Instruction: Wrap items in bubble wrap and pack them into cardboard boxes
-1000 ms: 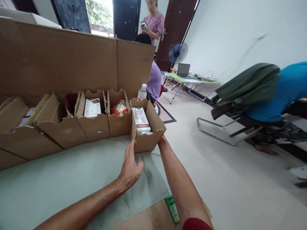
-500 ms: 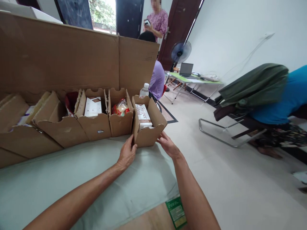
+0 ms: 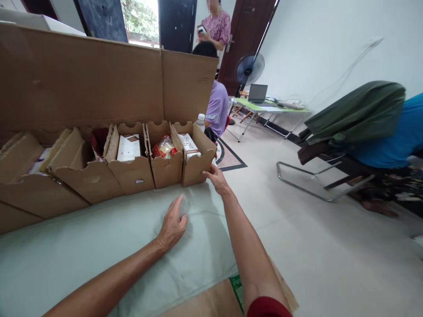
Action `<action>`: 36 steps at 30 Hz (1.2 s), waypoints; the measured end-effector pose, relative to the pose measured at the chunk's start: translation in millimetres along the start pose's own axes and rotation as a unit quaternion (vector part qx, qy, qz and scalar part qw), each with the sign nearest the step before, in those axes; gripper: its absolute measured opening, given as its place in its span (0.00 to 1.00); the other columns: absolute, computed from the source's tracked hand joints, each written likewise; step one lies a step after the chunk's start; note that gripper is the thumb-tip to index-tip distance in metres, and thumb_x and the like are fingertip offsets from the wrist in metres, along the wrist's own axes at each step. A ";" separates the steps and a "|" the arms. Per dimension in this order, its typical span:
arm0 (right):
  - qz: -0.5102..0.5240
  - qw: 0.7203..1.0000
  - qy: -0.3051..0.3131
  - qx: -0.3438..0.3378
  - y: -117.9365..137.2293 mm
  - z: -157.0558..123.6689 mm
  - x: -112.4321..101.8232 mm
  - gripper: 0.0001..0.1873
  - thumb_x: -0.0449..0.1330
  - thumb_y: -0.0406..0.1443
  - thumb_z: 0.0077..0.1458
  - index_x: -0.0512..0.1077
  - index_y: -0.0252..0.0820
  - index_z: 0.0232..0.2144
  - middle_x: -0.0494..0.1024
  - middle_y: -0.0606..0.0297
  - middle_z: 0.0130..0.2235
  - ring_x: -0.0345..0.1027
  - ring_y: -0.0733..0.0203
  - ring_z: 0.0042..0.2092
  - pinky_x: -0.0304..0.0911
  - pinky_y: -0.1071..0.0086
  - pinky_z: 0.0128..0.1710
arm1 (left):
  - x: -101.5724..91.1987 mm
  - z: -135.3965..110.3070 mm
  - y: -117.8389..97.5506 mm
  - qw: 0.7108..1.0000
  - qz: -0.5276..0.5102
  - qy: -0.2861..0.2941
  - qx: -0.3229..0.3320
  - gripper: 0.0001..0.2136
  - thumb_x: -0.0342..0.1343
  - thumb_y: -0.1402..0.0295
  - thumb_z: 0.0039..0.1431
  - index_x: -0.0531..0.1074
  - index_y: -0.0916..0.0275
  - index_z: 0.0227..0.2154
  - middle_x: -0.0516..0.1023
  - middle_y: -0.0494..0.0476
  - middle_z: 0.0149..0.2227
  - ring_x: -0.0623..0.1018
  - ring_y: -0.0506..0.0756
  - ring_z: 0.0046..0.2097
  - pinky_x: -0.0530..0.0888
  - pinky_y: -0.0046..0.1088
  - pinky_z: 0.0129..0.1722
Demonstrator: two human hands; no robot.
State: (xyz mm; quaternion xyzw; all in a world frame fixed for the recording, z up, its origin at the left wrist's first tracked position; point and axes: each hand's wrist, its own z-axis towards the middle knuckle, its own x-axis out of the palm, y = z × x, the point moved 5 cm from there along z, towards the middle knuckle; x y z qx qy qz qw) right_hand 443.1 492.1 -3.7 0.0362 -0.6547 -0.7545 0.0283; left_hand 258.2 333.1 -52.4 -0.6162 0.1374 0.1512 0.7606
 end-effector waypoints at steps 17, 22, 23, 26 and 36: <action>-0.138 0.987 -0.078 0.004 -2.9 12.6 13.0 0.16 0.61 0.41 0.45 0.74 0.43 0.38 0.81 0.61 0.38 0.71 0.53 0.40 0.69 0.58 0.43 | 2.3 -0.8 -4.9 0.998 0.045 0.021 0.036 0.31 0.49 0.79 0.52 0.66 0.66 0.62 0.69 0.68 0.64 0.67 0.61 0.67 0.60 0.44 0.71; -0.208 0.968 -0.141 -0.001 8.0 11.9 19.0 0.15 0.59 0.39 0.46 0.74 0.42 0.38 0.81 0.56 0.39 0.73 0.51 0.41 0.69 0.55 0.45 | 0.1 -0.8 -10.1 0.997 0.063 0.034 0.032 0.29 0.49 0.81 0.52 0.67 0.70 0.60 0.66 0.73 0.66 0.66 0.63 0.67 0.61 0.46 0.70; -0.224 0.962 -0.156 -0.009 14.8 7.4 19.5 0.16 0.59 0.39 0.47 0.75 0.41 0.40 0.81 0.55 0.40 0.73 0.49 0.42 0.69 0.53 0.46 | -1.4 -2.0 -12.2 0.997 0.066 0.039 0.031 0.29 0.49 0.81 0.52 0.68 0.70 0.59 0.66 0.73 0.66 0.67 0.64 0.67 0.61 0.46 0.70; -0.264 0.945 -0.187 -0.049 44.7 -13.5 29.7 0.23 0.58 0.41 0.51 0.74 0.38 0.48 0.81 0.51 0.44 0.73 0.48 0.44 0.67 0.52 0.50 | -8.6 -10.4 -19.9 0.996 0.068 0.048 0.030 0.27 0.51 0.81 0.50 0.72 0.68 0.56 0.65 0.72 0.66 0.66 0.64 0.67 0.63 0.46 0.69; -0.604 0.788 0.020 -0.118 130.3 -30.8 159.0 0.15 0.56 0.34 0.61 0.80 0.45 0.46 0.85 0.57 0.42 0.78 0.48 0.45 0.65 0.63 0.43 | -58.2 -77.1 -43.0 0.998 0.041 0.043 0.009 0.24 0.52 0.79 0.52 0.73 0.66 0.54 0.60 0.71 0.69 0.62 0.67 0.70 0.67 0.51 0.66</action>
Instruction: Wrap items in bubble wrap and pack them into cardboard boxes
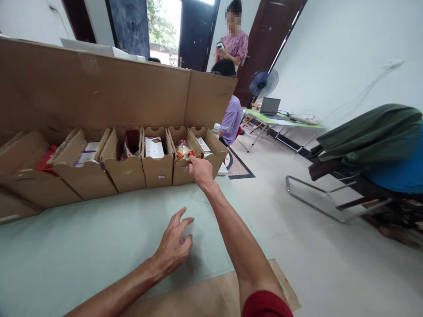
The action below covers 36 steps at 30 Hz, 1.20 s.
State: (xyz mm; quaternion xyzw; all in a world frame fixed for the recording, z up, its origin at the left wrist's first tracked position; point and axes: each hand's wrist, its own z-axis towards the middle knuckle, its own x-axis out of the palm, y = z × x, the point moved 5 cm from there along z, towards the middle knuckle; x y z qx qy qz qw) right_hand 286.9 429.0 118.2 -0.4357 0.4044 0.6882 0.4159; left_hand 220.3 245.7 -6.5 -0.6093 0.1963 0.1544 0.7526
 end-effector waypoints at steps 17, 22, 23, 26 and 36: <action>0.225 0.959 -0.134 0.111 -100.8 -355.5 -75.5 0.32 0.62 0.45 0.58 0.67 0.50 0.64 0.82 0.51 0.51 0.81 0.47 0.47 0.76 0.66 0.36 | -84.4 -63.1 30.0 0.979 -0.152 -0.109 -0.083 0.35 0.54 0.71 0.56 0.56 0.59 0.68 0.59 0.66 0.70 0.61 0.66 0.70 0.65 0.52 0.65; 0.255 0.944 -0.073 0.197 -90.0 -358.2 -40.5 0.41 0.69 0.52 0.48 0.69 0.43 0.61 0.82 0.48 0.52 0.79 0.42 0.51 0.78 0.61 0.42 | -71.1 -69.4 18.3 0.976 -0.201 -0.063 -0.057 0.34 0.56 0.72 0.52 0.62 0.61 0.65 0.67 0.66 0.66 0.67 0.65 0.66 0.64 0.51 0.67; 0.255 0.947 -0.054 0.189 -79.4 -348.1 -34.2 0.35 0.70 0.52 0.47 0.74 0.41 0.54 0.83 0.50 0.49 0.79 0.42 0.50 0.78 0.60 0.44 | -72.1 -74.6 19.5 0.972 -0.211 -0.076 -0.064 0.33 0.56 0.72 0.52 0.62 0.60 0.64 0.67 0.65 0.66 0.68 0.65 0.66 0.65 0.51 0.66; 0.295 0.943 0.003 0.151 -40.8 -311.0 -16.3 0.22 0.68 0.50 0.52 0.79 0.42 0.43 0.85 0.53 0.43 0.80 0.45 0.46 0.77 0.57 0.47 | -87.3 -100.8 33.2 0.950 -0.253 -0.144 -0.111 0.31 0.56 0.69 0.56 0.61 0.58 0.64 0.64 0.64 0.67 0.68 0.65 0.65 0.68 0.50 0.64; 0.440 0.891 0.097 -0.054 83.8 -169.6 53.5 0.24 0.67 0.49 0.53 0.74 0.41 0.46 0.82 0.53 0.48 0.76 0.47 0.48 0.73 0.56 0.50 | -200.5 -156.6 73.7 0.890 -0.223 -0.365 -0.160 0.33 0.60 0.65 0.58 0.57 0.55 0.66 0.61 0.62 0.69 0.65 0.62 0.69 0.60 0.45 0.70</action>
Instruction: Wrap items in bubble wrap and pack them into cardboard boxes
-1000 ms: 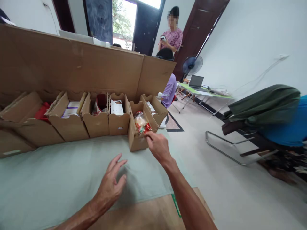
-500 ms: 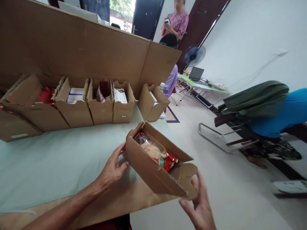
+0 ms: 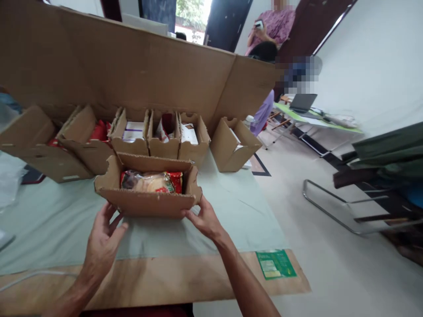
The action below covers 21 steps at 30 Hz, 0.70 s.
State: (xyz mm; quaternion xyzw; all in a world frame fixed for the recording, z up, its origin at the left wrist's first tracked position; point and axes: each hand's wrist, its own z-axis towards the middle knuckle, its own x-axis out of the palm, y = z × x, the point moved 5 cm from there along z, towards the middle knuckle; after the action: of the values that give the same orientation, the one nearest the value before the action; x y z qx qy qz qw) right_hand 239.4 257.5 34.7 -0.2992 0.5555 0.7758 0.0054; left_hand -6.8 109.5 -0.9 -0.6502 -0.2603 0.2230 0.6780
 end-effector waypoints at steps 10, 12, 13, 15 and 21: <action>-0.059 0.992 -0.097 0.058 -11.9 46.4 13.6 0.19 0.59 0.47 0.55 0.76 0.38 0.39 0.84 0.53 0.38 0.79 0.52 0.40 0.73 0.61 0.40 | 22.0 60.1 -1.8 0.996 0.076 0.026 0.030 0.39 0.54 0.69 0.57 0.47 0.62 0.71 0.54 0.65 0.73 0.55 0.62 0.73 0.54 0.46 0.72; -0.107 0.986 -0.092 0.083 -13.1 27.5 12.3 0.18 0.57 0.47 0.57 0.77 0.40 0.34 0.84 0.56 0.33 0.78 0.53 0.34 0.72 0.63 0.36 | 11.4 56.1 2.8 0.991 0.124 0.034 0.023 0.38 0.54 0.68 0.58 0.48 0.63 0.71 0.54 0.67 0.73 0.55 0.63 0.73 0.56 0.49 0.71; -0.132 0.984 -0.086 0.087 -10.8 18.4 12.9 0.17 0.57 0.47 0.58 0.77 0.41 0.31 0.83 0.59 0.29 0.77 0.55 0.31 0.71 0.64 0.34 | 5.2 52.0 6.0 0.987 0.150 0.043 0.023 0.38 0.53 0.68 0.58 0.49 0.64 0.71 0.55 0.68 0.72 0.56 0.64 0.73 0.57 0.51 0.70; -0.161 0.983 -0.061 0.068 1.4 5.1 20.7 0.17 0.57 0.46 0.60 0.76 0.42 0.27 0.82 0.62 0.26 0.76 0.57 0.28 0.69 0.67 0.31 | -5.2 39.5 13.4 0.972 0.217 0.078 0.038 0.36 0.54 0.68 0.57 0.55 0.64 0.69 0.58 0.70 0.71 0.58 0.67 0.72 0.59 0.54 0.68; -0.115 0.969 0.166 -0.145 88.4 22.3 126.8 0.10 0.57 0.35 0.64 0.79 0.44 0.36 0.85 0.62 0.37 0.79 0.59 0.39 0.71 0.68 0.40 | -1.1 -9.9 33.6 0.863 0.426 0.249 0.105 0.32 0.59 0.68 0.53 0.67 0.67 0.63 0.59 0.75 0.70 0.54 0.75 0.72 0.49 0.65 0.68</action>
State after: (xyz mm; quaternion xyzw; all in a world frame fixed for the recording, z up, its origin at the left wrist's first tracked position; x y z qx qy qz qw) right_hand 95.0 201.9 55.5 -0.4833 0.3919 0.7818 -0.0406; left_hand 0.0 103.0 -34.7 -0.6565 0.2445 0.3468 0.6236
